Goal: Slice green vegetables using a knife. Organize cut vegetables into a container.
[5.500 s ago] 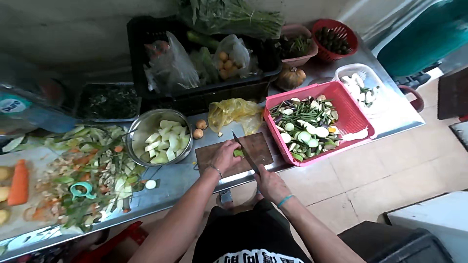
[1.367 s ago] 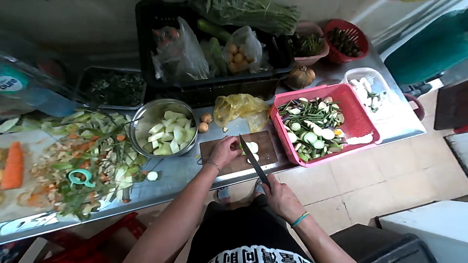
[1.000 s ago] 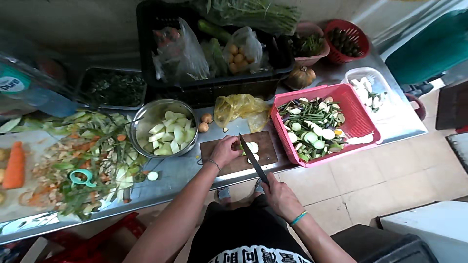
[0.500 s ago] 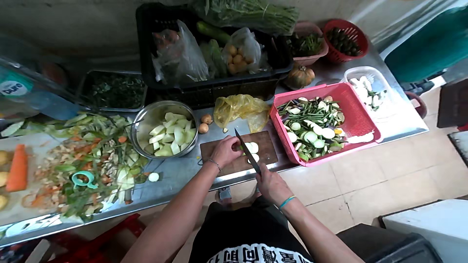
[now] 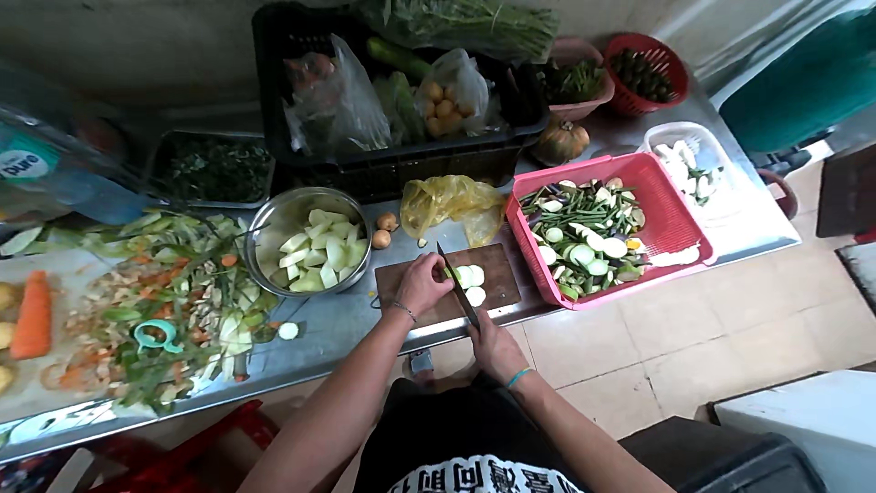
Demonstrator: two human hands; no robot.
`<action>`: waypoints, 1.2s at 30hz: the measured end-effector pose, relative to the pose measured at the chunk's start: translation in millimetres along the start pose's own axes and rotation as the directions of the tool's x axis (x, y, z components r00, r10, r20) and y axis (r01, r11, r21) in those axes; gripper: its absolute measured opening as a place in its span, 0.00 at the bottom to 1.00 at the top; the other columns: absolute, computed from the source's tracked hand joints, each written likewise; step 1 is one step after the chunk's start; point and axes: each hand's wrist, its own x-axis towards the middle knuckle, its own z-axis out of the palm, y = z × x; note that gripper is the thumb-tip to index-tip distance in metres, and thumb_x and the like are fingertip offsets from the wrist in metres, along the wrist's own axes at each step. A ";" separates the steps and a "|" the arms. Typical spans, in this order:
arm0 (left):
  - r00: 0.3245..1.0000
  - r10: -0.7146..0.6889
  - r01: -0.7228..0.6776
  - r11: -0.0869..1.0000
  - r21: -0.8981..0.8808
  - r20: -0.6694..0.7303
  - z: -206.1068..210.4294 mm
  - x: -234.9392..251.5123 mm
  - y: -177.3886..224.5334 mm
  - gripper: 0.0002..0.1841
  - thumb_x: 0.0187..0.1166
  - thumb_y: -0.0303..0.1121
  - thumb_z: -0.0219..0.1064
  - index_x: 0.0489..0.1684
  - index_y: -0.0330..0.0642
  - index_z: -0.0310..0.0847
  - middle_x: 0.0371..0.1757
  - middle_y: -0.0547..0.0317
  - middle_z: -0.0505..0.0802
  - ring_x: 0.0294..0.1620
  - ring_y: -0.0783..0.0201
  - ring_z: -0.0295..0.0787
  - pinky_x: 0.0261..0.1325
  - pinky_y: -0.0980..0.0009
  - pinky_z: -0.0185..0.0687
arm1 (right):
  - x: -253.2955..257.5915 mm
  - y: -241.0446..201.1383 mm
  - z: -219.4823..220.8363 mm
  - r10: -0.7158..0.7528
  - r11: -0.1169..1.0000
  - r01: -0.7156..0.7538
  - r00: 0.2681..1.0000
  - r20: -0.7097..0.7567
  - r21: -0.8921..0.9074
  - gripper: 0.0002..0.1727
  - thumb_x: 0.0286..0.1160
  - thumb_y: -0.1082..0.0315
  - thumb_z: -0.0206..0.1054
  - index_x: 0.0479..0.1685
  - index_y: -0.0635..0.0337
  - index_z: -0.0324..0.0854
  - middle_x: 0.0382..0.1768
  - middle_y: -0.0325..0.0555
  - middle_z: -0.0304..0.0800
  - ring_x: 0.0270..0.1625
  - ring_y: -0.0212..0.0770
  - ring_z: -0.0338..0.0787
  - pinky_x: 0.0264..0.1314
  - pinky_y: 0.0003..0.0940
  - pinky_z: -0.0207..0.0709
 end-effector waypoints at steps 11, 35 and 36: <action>1.000 -0.020 0.020 1.000 0.003 0.016 2.6 -5.0 3.6 0.18 0.87 0.28 0.52 0.69 0.36 0.80 0.64 0.40 0.88 0.69 0.47 0.84 0.75 0.48 0.76 | -37.9 24.8 -19.2 -0.008 0.988 0.017 0.998 -0.056 0.154 0.19 0.92 0.50 0.55 0.60 0.56 0.76 0.31 0.52 0.86 0.38 0.53 0.91 0.45 0.55 0.84; 0.925 0.297 -0.379 0.773 0.510 0.237 67.0 17.6 13.7 0.27 0.83 0.51 0.62 0.78 0.50 0.78 0.72 0.41 0.83 0.77 0.40 0.76 0.73 0.38 0.70 | -49.8 61.0 -32.7 -0.039 0.958 0.138 0.931 -0.364 0.250 0.16 0.91 0.52 0.58 0.56 0.55 0.77 0.22 0.45 0.81 0.26 0.46 0.85 0.33 0.49 0.81; 0.927 0.287 -0.372 0.777 0.508 0.239 65.3 18.0 14.4 0.27 0.82 0.52 0.63 0.76 0.49 0.79 0.71 0.41 0.84 0.76 0.40 0.77 0.73 0.38 0.71 | -52.3 63.7 -39.0 -0.029 0.953 0.142 0.921 -0.389 0.266 0.17 0.91 0.52 0.58 0.58 0.56 0.78 0.22 0.47 0.82 0.26 0.47 0.85 0.33 0.50 0.81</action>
